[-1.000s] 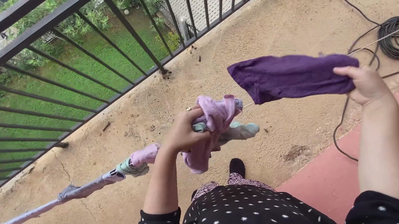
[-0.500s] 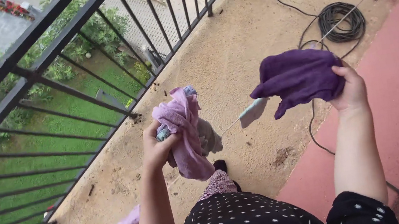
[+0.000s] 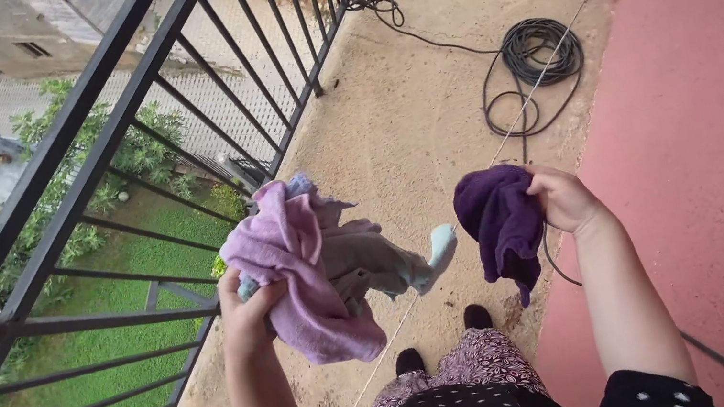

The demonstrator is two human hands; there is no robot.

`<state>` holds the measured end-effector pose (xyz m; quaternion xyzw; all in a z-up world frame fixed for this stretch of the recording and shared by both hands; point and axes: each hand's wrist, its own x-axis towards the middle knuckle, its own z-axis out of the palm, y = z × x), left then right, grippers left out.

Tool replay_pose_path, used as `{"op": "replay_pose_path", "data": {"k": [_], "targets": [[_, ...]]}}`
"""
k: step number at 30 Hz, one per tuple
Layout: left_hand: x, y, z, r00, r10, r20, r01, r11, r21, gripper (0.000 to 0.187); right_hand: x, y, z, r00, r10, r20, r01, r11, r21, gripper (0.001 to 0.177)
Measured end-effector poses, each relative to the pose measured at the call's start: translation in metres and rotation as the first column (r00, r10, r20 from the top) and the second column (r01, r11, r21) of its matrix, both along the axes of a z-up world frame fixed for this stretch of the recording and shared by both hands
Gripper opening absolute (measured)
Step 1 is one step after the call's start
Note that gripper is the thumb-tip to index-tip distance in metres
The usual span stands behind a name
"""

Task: The person hangs various pieces of laundry, including underwear and socks, on a clothesline and a drying rack on a balcony. They pick up items from the rack, unfold them, and place them on the line to dry.

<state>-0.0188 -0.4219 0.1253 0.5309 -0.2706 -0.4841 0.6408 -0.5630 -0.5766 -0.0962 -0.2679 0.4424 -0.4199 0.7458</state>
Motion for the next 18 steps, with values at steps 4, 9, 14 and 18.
{"op": "replay_pose_path", "data": {"k": [4, 9, 14, 18], "targets": [[0.017, -0.021, -0.022, 0.994, 0.111, -0.009, -0.111, 0.992, -0.053, 0.045, -0.016, -0.017, 0.04, 0.994, 0.017, -0.105, -0.008, 0.996, 0.09, 0.032], [-0.035, -0.059, 0.012, 0.979, 0.204, -0.001, -0.204, 0.979, -0.024, 0.049, -0.007, -0.073, 0.132, 0.973, -0.041, -0.229, 0.042, 0.999, 0.003, 0.014], [-0.113, -0.12, 0.029, 0.962, 0.273, -0.008, -0.273, 0.962, -0.029, 0.04, -0.041, -0.2, 0.119, 0.988, -0.085, -0.133, 0.069, 0.99, -0.121, 0.038], [-0.138, -0.165, -0.008, 0.944, 0.33, -0.026, -0.328, 0.943, 0.063, 0.043, -0.061, -0.287, 0.143, 0.988, -0.088, -0.123, 0.055, 0.967, -0.249, 0.055]]}}
